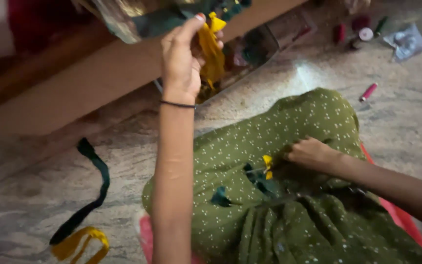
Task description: The person is decorating the edge of a piece of fabric by attaching decorative yellow tassels and dark beads.
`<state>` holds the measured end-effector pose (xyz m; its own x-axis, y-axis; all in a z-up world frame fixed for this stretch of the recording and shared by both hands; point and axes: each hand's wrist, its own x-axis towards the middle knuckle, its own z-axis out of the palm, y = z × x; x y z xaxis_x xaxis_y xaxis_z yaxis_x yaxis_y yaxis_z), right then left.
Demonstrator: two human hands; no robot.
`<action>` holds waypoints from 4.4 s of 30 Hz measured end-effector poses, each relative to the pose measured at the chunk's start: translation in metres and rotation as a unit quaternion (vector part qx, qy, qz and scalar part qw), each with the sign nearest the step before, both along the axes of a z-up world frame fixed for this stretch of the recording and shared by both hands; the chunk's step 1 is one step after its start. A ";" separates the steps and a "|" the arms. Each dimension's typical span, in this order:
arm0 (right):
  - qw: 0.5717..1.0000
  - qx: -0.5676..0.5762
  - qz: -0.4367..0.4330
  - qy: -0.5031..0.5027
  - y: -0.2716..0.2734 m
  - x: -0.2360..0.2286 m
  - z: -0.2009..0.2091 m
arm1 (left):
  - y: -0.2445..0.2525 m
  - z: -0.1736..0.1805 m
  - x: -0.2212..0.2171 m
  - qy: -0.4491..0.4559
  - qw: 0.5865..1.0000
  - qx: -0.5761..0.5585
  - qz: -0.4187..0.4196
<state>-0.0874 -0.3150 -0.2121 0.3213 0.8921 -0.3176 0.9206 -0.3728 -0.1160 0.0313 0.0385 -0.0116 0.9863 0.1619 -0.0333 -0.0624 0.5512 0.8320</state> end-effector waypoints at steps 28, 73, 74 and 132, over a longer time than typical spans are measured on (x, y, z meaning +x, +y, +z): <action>0.814 0.241 -0.404 0.342 0.106 0.169 0.237 | 0.007 0.004 0.002 0.079 0.993 0.084 0.012; 0.562 0.462 -0.447 0.520 0.209 0.159 0.195 | -0.024 -0.031 -0.035 -0.028 0.897 0.409 0.167; 0.564 0.460 -0.448 0.519 0.210 0.154 0.194 | -0.023 -0.026 -0.035 -0.028 0.898 0.406 0.167; 0.718 0.598 -0.149 -0.324 0.223 0.118 0.325 | -0.025 0.018 -0.031 -0.013 0.729 0.626 0.277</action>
<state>0.0302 -0.0919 0.1134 0.2891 0.2630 0.9205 0.8261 -0.5544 -0.1010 -0.0001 0.0130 0.0066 0.7557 0.4229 0.5002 -0.0117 -0.7548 0.6558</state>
